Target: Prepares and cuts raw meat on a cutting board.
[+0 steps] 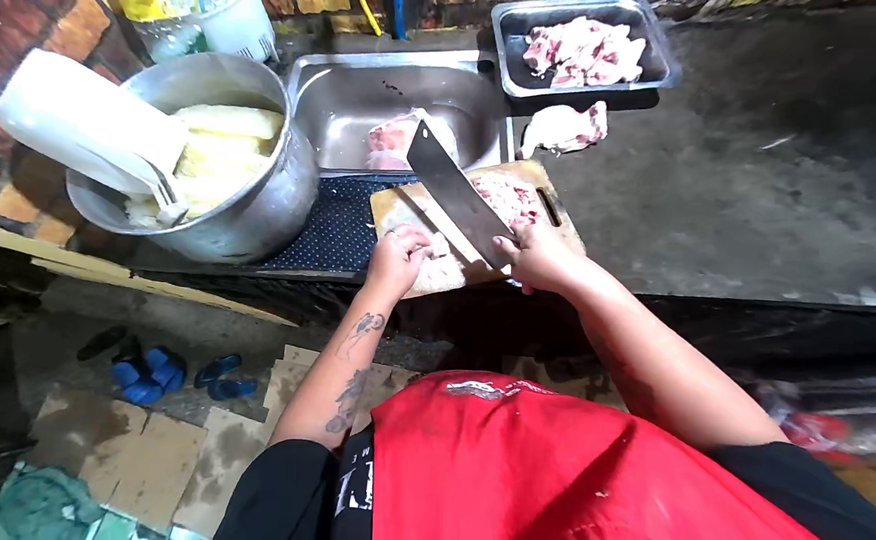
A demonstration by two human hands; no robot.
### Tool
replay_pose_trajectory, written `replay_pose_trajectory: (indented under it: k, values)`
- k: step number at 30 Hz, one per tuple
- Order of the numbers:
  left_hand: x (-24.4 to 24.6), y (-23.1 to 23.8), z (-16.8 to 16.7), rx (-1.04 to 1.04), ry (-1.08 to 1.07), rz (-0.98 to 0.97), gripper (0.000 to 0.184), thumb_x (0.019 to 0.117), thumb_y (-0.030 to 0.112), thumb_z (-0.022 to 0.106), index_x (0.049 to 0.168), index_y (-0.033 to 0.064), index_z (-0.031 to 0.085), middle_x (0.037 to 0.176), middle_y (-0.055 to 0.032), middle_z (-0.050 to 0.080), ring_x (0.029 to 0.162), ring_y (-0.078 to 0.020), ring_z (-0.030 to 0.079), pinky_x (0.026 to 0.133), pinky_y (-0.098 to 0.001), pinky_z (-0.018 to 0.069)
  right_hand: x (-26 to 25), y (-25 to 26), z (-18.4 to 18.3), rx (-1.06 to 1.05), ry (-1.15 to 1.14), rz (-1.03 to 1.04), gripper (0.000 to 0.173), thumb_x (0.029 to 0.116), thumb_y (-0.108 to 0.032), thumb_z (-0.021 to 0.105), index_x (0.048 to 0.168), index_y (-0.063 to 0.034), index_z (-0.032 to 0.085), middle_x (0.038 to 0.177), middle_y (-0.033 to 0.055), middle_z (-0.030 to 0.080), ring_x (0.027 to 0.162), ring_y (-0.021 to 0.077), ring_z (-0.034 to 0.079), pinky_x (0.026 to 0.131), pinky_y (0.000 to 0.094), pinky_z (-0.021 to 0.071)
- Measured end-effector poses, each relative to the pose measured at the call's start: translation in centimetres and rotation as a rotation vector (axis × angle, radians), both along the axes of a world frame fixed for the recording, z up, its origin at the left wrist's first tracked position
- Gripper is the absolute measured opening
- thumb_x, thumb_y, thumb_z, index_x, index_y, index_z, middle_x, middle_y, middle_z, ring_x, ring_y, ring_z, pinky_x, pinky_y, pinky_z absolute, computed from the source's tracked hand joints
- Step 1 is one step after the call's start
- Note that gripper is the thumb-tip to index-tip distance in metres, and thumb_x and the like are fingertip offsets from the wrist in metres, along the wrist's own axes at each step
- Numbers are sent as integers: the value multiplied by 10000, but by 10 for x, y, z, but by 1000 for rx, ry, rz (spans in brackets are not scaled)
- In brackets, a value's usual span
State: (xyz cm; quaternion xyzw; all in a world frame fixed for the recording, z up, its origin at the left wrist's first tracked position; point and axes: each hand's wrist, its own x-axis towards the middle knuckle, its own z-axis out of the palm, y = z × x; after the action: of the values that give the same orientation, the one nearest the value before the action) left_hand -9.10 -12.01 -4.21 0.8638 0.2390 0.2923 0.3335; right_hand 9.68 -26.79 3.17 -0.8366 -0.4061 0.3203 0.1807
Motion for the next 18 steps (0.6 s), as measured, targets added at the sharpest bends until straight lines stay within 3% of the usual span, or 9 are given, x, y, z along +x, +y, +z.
replay_pose_trajectory:
  k: [1,3,4,7,10,16,18]
  values:
    - [1,2,3,-33,24,94,202,924,119,753,1069,-22,749,1204,-193,695,993,-249,699,875,-389,582,0,0,-2,6,15,3,405,1122,-355,434,1115,12,606,681,140,602,485,225,613,505,405,565]
    - [6,6,7,-104,149,190,465,902,226,805,1266,-31,671,1298,-229,639,1076,-299,682,907,-416,585,-2,0,-5,10,16,6,409,1120,-371,432,1099,-2,608,677,134,601,493,227,613,515,411,563]
    - [10,6,6,-109,184,182,507,908,251,801,1295,-41,650,1296,-238,639,1109,-316,674,942,-433,575,-2,0,-5,9,9,2,411,1119,-377,434,1093,-6,608,682,134,605,501,227,618,524,416,566]
    - [22,-1,-1,-29,163,34,342,938,200,749,1164,-54,713,1195,-217,700,1114,-321,688,1012,-468,544,-1,0,-6,31,-3,5,403,1119,-360,440,1081,6,604,666,128,598,488,217,615,511,408,568]
    - [21,-11,-1,-2,183,-36,322,930,194,765,1157,-31,730,1256,-191,695,1192,-317,664,1062,-477,513,0,0,-5,42,-12,1,397,1119,-350,445,1103,11,609,671,138,605,490,230,621,511,419,572]
    - [10,-22,-13,25,83,65,126,933,37,687,1001,-30,768,1136,-202,721,1082,-321,702,987,-473,555,-16,2,21,138,-167,78,405,1123,-353,425,1087,-10,638,767,155,643,638,294,672,639,520,576]
    - [10,-23,-13,20,91,96,106,929,54,695,954,-26,760,1067,-187,729,1027,-310,708,952,-467,564,-23,6,32,160,-228,119,404,1123,-356,423,1092,-14,636,813,164,654,720,327,690,686,555,568]
